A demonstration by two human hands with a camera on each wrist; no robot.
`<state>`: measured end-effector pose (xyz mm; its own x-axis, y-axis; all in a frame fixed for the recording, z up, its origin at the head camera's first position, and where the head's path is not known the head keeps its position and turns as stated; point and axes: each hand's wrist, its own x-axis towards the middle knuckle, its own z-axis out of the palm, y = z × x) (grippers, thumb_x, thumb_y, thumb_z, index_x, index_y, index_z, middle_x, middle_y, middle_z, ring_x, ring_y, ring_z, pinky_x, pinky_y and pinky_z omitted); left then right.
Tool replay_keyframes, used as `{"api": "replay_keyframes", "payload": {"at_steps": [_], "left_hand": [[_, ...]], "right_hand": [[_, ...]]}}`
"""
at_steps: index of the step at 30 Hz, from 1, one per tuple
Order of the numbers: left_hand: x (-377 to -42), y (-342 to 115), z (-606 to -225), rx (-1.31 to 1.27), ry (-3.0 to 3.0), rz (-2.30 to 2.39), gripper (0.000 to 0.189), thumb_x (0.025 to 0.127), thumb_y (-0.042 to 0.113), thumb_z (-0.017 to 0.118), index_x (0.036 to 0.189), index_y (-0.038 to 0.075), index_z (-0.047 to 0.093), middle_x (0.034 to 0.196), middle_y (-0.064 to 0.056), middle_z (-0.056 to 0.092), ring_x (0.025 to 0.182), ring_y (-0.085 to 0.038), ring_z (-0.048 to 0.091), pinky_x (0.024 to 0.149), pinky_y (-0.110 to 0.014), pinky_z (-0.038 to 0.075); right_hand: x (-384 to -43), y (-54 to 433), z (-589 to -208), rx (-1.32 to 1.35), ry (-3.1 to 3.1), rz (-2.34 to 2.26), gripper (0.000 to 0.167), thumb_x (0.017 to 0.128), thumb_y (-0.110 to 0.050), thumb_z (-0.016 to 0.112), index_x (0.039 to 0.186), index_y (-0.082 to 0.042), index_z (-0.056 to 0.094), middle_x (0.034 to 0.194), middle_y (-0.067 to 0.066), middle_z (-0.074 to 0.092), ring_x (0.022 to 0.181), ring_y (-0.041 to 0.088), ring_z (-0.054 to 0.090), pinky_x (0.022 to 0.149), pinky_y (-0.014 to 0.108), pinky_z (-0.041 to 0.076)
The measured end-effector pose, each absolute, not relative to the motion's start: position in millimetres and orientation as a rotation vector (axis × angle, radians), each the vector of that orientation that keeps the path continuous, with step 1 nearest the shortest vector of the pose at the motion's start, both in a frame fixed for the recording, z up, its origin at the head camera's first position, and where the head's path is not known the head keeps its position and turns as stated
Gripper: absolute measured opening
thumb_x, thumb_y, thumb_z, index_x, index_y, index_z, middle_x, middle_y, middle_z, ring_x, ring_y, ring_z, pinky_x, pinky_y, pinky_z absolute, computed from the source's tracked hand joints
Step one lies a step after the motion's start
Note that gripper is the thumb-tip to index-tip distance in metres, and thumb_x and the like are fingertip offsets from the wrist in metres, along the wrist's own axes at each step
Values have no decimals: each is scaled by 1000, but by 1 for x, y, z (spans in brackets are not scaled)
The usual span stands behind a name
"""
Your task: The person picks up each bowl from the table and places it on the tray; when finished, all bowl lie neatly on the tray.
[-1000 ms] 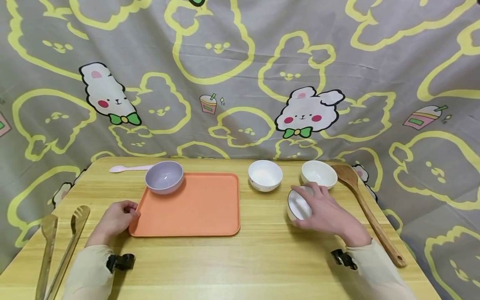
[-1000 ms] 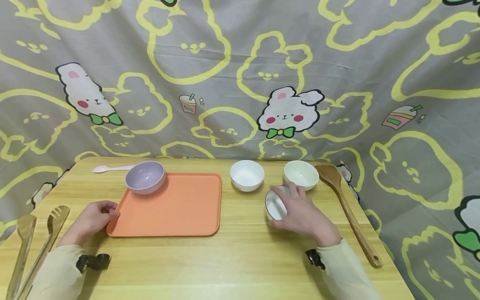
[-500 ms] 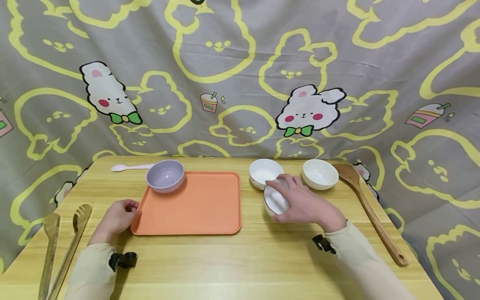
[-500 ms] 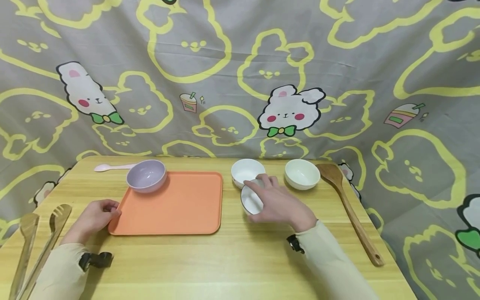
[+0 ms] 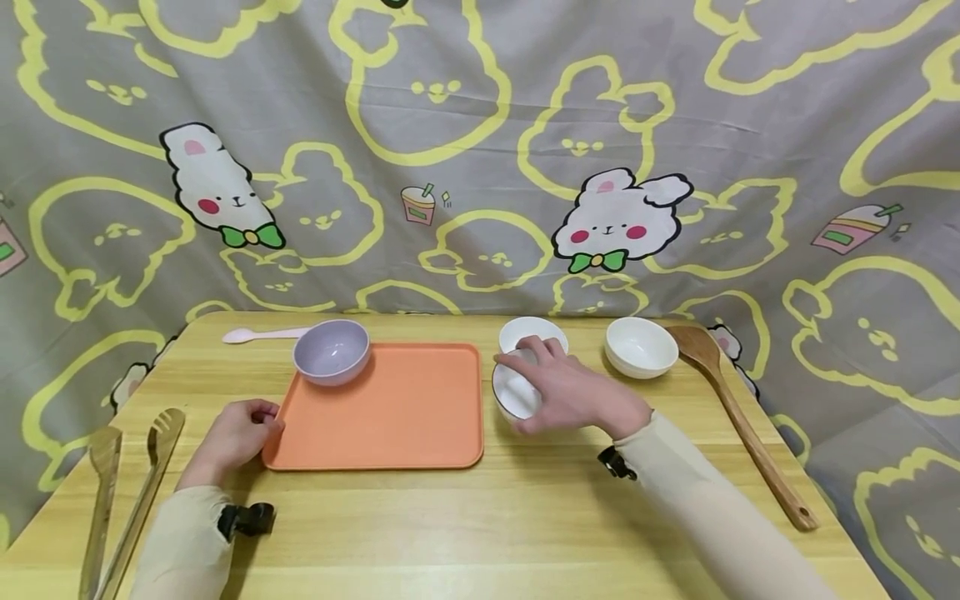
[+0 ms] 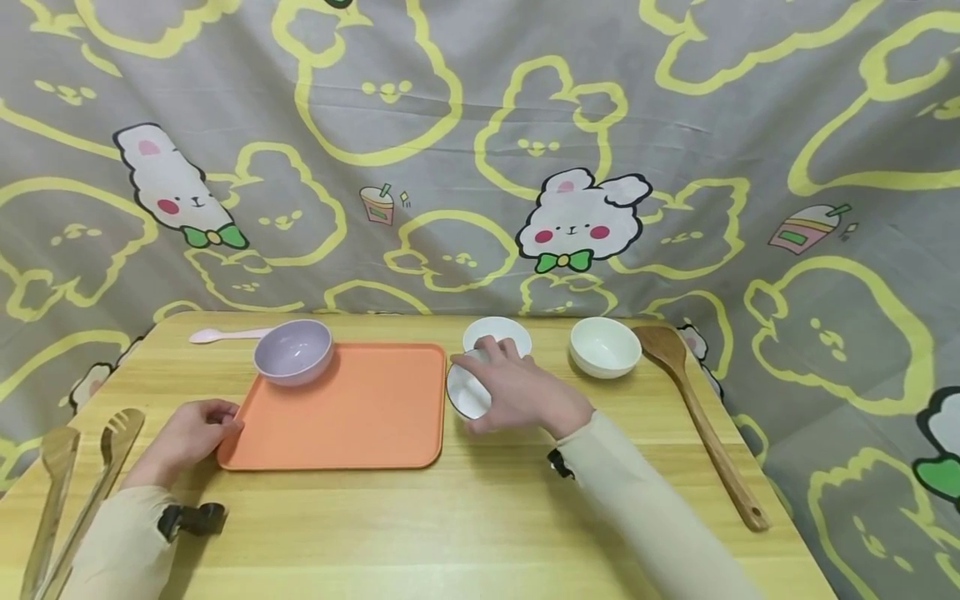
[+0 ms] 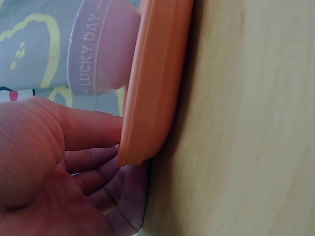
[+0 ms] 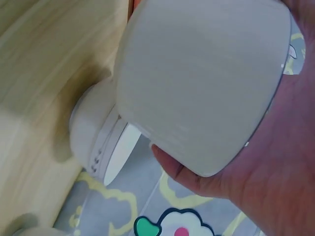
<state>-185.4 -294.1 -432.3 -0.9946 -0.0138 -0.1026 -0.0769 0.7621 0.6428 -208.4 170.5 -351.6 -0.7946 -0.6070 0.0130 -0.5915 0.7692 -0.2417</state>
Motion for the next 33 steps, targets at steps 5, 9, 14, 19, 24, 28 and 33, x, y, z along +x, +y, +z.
{"api": "replay_keyframes", "payload": {"at_steps": [5,9,14,19,24,28,33], "left_hand": [[-187,-292,-432,-71,2856,1056,24,90,4,60,106,-14,60,88,-16,61,81,-29,56,69,-37,45],[-187,-292,-432,-81,2852,1055,23,90,4,60,105,-13,60,88,-15,60,81,-28,55,68,-36,45],[-188,-292,-432,-71,2862,1061,23,89,4,60,105,-13,61,87,-14,61,79,-27,55,66,-35,45],[-187,-293,-432,-59,2871,1068,24,89,4,60,104,-13,61,86,-14,61,77,-25,55,65,-35,44],[-188,-292,-433,-70,2869,1070,24,89,4,60,105,-13,61,86,-14,60,77,-26,55,65,-35,44],[-187,-292,-433,-80,2863,1076,24,89,4,60,105,-14,61,86,-14,60,77,-26,54,64,-35,44],[-185,-293,-433,-80,2860,1079,24,89,4,59,105,-14,60,86,-14,60,77,-26,55,65,-35,45]], "right_hand": [[-219,156,-349,-1023,2872,-336,85,70,-49,77,146,-28,44,142,9,35,121,31,38,89,49,41],[-226,145,-348,-1042,2859,-321,82,73,-50,76,146,-29,43,140,9,36,118,31,38,85,47,43],[-240,127,-346,-1071,2846,-293,81,75,-52,74,146,-28,43,139,8,37,119,31,38,86,47,44],[-255,108,-343,-1065,2826,-276,83,74,-53,74,147,-30,42,140,7,35,122,29,36,88,45,44],[-269,92,-341,-1034,2800,-283,84,73,-53,74,147,-33,42,143,7,33,122,28,34,84,40,46],[-278,79,-343,-1046,2791,-264,84,74,-52,74,148,-31,42,142,9,34,121,28,34,84,39,46],[-288,65,-347,-1044,2778,-240,85,75,-51,75,150,-29,40,143,11,33,123,32,34,90,45,44]]}}
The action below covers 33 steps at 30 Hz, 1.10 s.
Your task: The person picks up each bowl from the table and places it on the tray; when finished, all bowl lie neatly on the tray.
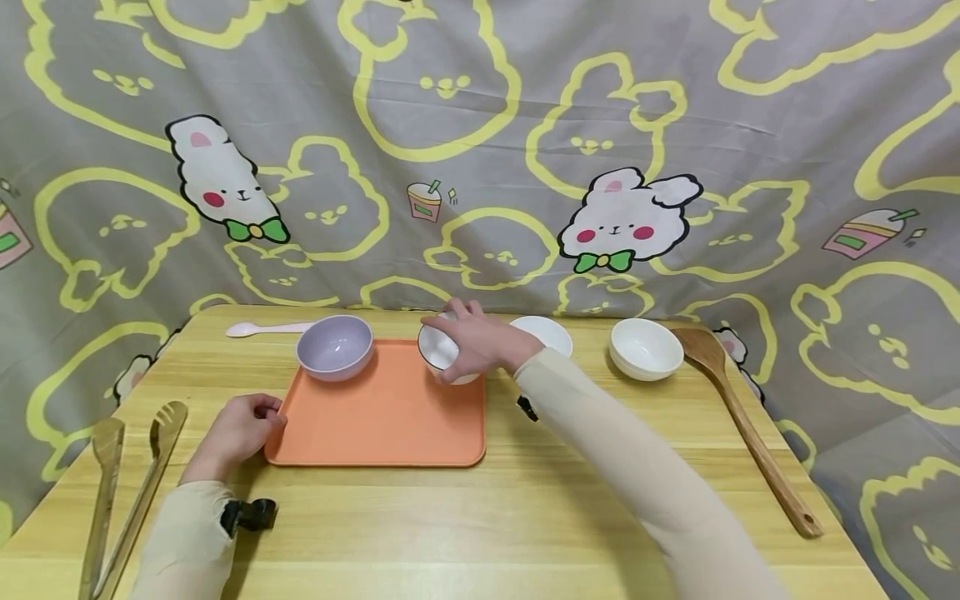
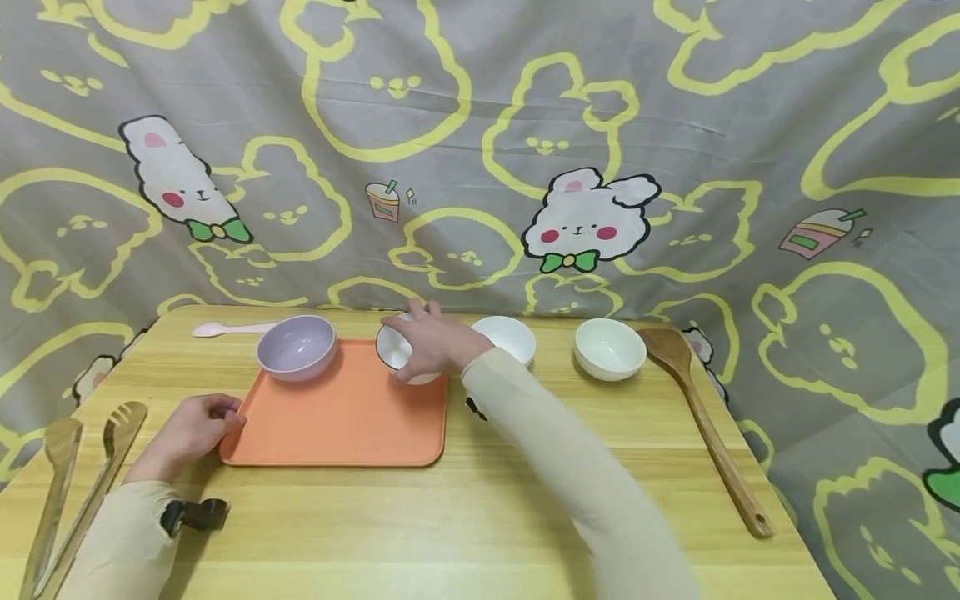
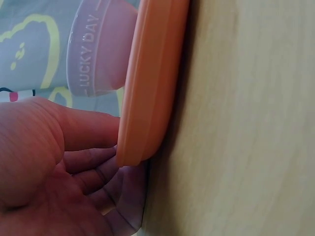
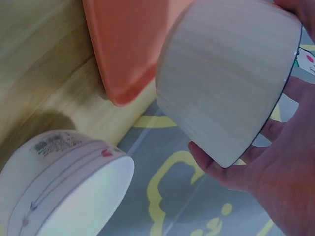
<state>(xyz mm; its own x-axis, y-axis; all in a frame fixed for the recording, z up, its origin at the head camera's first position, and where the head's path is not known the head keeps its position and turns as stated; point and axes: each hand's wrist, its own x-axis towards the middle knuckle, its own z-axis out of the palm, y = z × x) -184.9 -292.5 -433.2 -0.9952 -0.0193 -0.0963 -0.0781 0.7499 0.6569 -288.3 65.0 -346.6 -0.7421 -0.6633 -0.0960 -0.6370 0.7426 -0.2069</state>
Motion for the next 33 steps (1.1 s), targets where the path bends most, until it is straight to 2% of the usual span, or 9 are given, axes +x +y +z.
{"api": "replay_keyframes", "payload": {"at_steps": [18,26,33], "left_hand": [[-185,-292,-434,-112,2860,1089,23,89,3,59,105,-13,61,86,-14,59,78,-27,55,65,-35,45],[-185,-292,-435,-101,2876,1079,22,88,4,60,104,-13,61,84,-12,60,77,-25,55,65,-35,45],[-186,-293,-436,-109,2873,1075,23,89,3,59,104,-13,61,85,-13,59,77,-26,54,66,-35,44]], "right_hand": [[-311,49,-370,-936,2770,-161,86,77,-51,74,151,-30,36,149,11,29,125,32,32,90,46,44],[-315,43,-380,-937,2765,-125,86,77,-49,75,152,-26,37,149,13,28,129,36,32,95,55,37],[-314,43,-384,-902,2730,-163,91,77,-49,78,153,-26,34,154,15,21,138,41,21,101,65,28]]}}
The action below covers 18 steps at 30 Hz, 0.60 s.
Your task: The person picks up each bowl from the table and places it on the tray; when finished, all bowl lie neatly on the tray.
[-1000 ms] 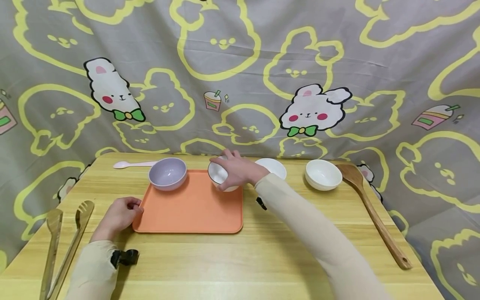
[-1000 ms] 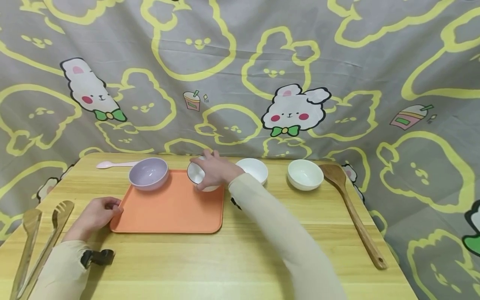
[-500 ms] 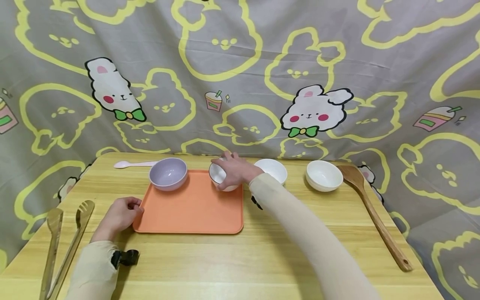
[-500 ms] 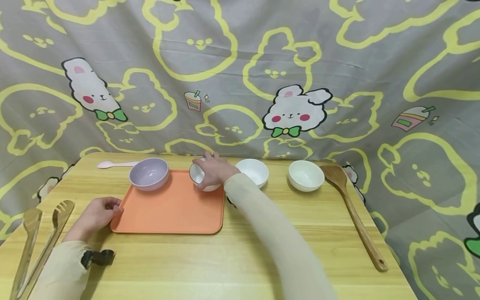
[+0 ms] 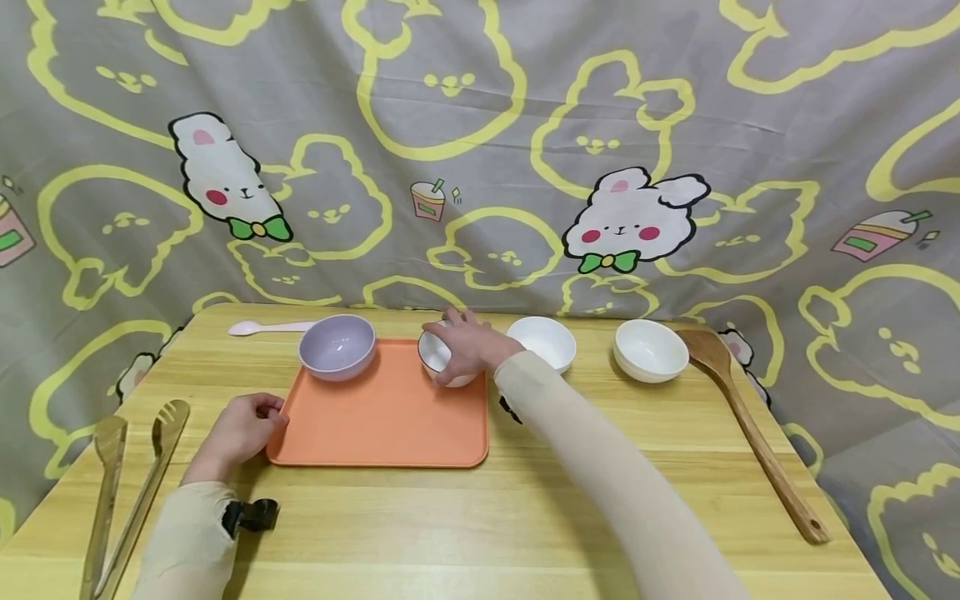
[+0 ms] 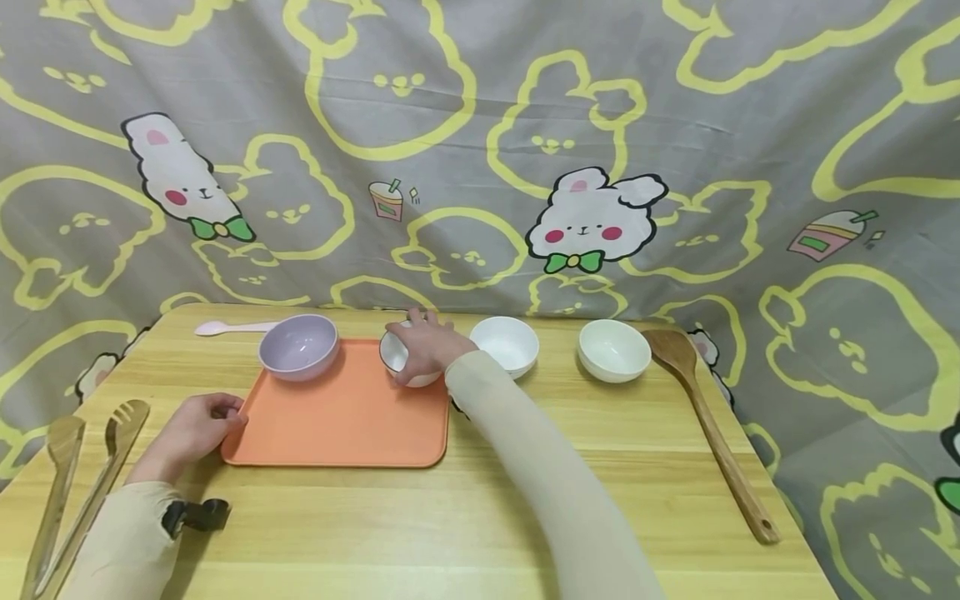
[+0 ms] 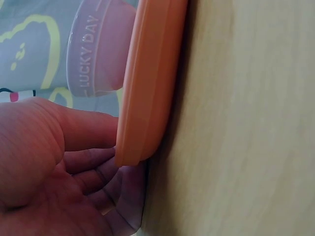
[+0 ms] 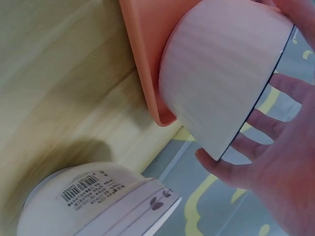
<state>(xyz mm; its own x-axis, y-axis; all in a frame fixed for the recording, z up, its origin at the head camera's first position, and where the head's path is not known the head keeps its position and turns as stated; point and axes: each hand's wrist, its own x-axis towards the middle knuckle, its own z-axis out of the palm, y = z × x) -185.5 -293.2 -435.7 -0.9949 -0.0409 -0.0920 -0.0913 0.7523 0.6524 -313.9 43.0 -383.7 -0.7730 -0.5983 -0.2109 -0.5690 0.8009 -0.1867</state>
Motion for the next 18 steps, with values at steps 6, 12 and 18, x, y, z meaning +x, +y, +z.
{"api": "replay_keyframes", "payload": {"at_steps": [6,12,18], "left_hand": [[-187,-293,-436,-109,2869,1063,24,89,3,59,106,-14,60,86,-14,59,78,-27,54,66,-35,45],[-186,-295,-438,-106,2868,1072,25,89,3,59,107,-15,59,86,-13,59,77,-26,54,64,-34,45],[-187,-294,-438,-76,2885,1068,22,88,1,59,104,-14,60,84,-12,59,75,-24,54,65,-35,44]], "right_hand": [[-309,48,-383,-890,2718,-235,95,77,-58,76,154,-24,32,157,15,18,141,40,16,103,64,26],[-302,58,-381,-883,2761,-316,89,84,-62,65,154,-20,31,158,13,18,144,36,16,108,56,24],[-294,72,-378,-936,2869,-303,80,88,-58,62,152,-19,36,154,9,30,142,28,23,108,48,28]]}}
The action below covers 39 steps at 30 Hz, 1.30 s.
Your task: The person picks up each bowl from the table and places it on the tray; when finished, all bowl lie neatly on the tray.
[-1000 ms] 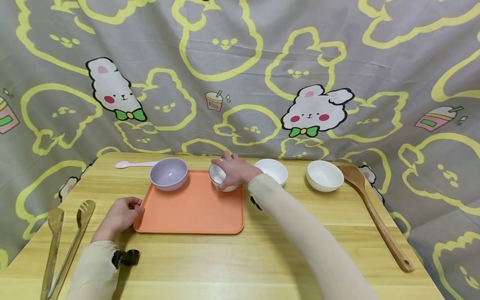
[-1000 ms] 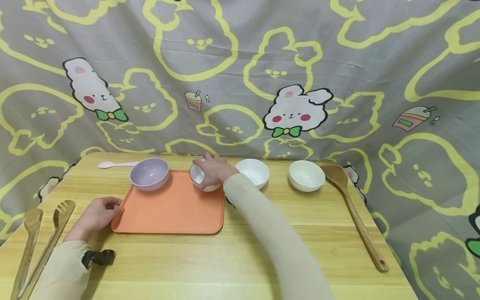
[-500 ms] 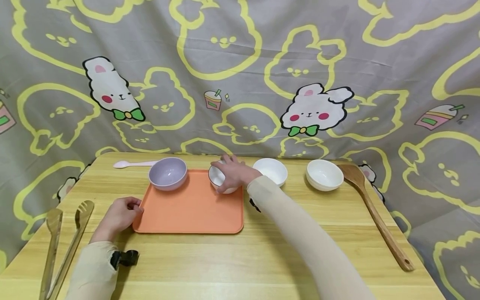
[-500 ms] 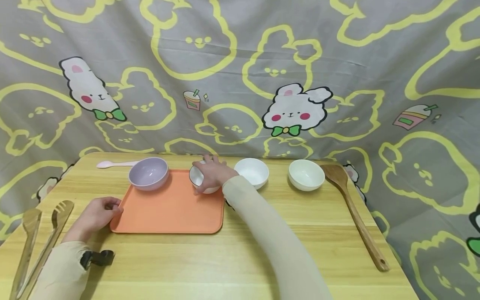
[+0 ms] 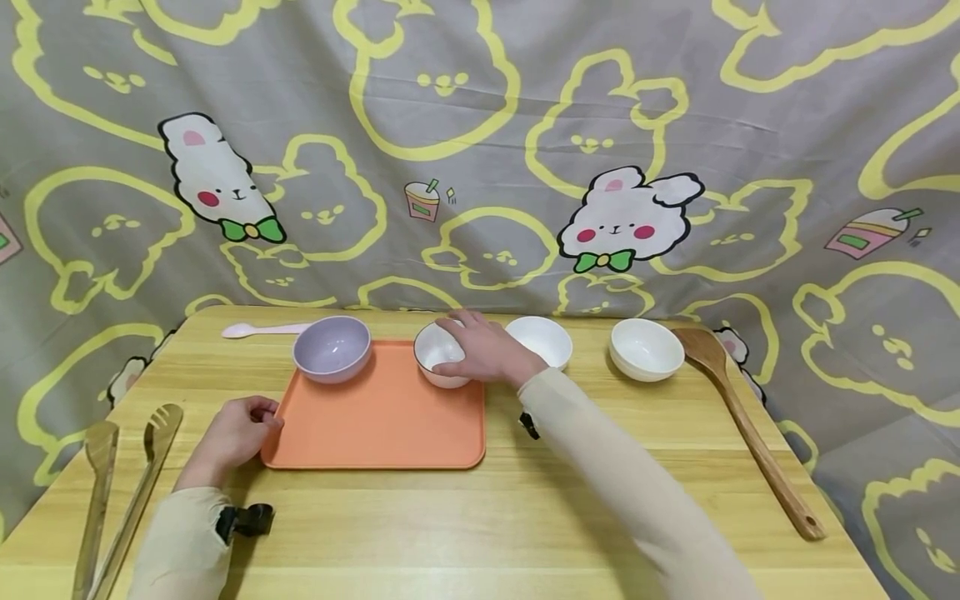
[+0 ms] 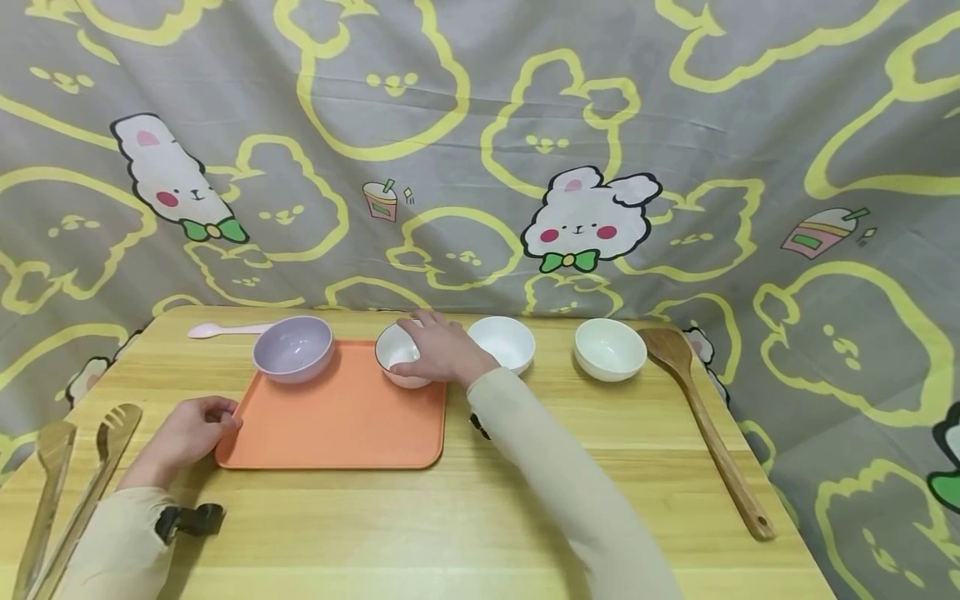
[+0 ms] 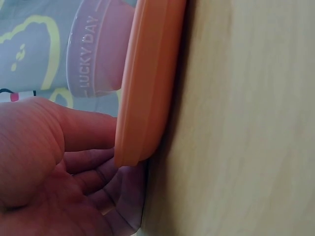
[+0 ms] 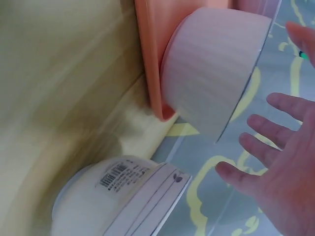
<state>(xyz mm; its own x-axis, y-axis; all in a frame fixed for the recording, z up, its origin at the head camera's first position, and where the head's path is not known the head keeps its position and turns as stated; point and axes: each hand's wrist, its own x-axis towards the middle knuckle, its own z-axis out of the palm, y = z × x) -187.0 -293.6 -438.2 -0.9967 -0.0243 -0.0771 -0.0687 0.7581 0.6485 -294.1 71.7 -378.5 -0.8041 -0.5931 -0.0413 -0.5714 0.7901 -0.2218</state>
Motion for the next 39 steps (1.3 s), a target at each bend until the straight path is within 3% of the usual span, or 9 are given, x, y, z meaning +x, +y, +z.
{"api": "replay_keyframes", "payload": {"at_steps": [18,31,39], "left_hand": [[-187,-291,-434,-73,2876,1065,23,90,2,59,105,-14,58,85,-13,58,78,-26,53,66,-36,43],[-186,-293,-435,-67,2886,1062,23,89,3,59,105,-14,59,84,-12,58,76,-25,53,65,-35,44],[-187,-295,-437,-78,2866,1068,24,89,4,60,106,-13,59,86,-12,58,77,-25,53,65,-34,43]], "right_hand": [[-260,98,-374,-1137,2898,-387,68,91,-51,63,147,-18,45,150,11,38,137,29,34,106,48,31],[-239,114,-374,-1164,2867,-294,81,89,-64,58,152,-18,37,156,12,28,145,30,19,114,45,17],[-229,125,-378,-1175,2852,-275,89,84,-67,61,152,-16,37,158,13,24,146,31,16,114,49,17]]}}
